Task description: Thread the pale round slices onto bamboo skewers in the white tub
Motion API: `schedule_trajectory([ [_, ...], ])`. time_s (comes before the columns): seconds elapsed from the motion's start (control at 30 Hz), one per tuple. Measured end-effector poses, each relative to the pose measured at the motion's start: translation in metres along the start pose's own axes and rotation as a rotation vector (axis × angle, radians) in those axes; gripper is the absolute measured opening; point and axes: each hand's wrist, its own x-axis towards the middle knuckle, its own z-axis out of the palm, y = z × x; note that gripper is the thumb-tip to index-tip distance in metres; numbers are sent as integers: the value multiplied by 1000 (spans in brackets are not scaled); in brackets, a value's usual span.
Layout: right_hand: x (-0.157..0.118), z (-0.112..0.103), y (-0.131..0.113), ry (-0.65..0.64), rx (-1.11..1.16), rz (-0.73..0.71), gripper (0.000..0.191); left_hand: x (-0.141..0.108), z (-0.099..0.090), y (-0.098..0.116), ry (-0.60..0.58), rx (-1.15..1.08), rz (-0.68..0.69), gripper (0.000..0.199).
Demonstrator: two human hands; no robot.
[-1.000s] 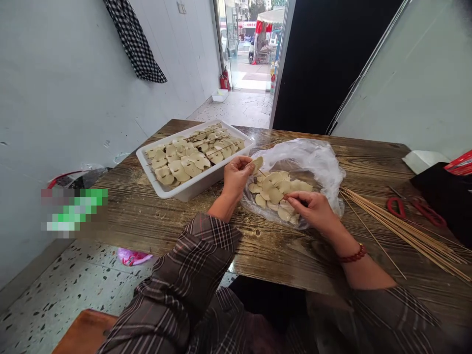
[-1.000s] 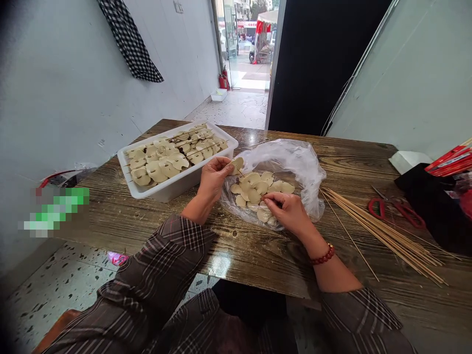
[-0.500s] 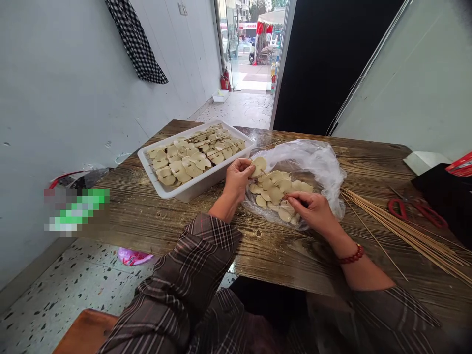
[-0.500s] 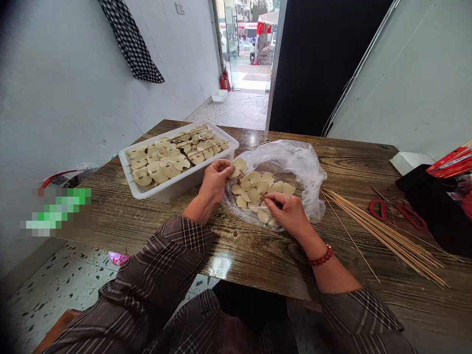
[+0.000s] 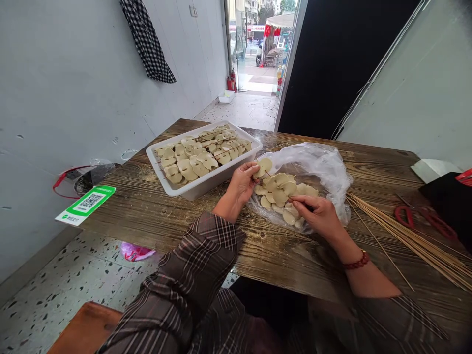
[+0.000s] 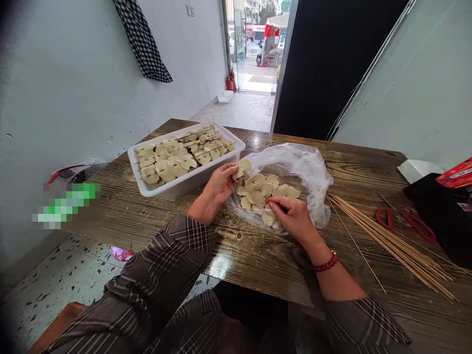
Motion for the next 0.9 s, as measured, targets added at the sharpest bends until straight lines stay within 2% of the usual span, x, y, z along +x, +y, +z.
schedule_trajectory([
  [0.23, 0, 1, 2, 10, -14, -9, 22, -3, 3, -3, -49, 27, -10, 21],
  [0.47, 1, 0, -1, -1, -14, 21, 22, -7, 6, -1, -41, 216, 190, 21],
  [0.73, 2, -3, -1, -36, 18, 60, 22, -5, 4, -3, -91, 386, 343, 14],
  [0.9, 4, -4, -1, -23, 25, 99, 22, -3, 6, -6, -118, 493, 373, 13],
])
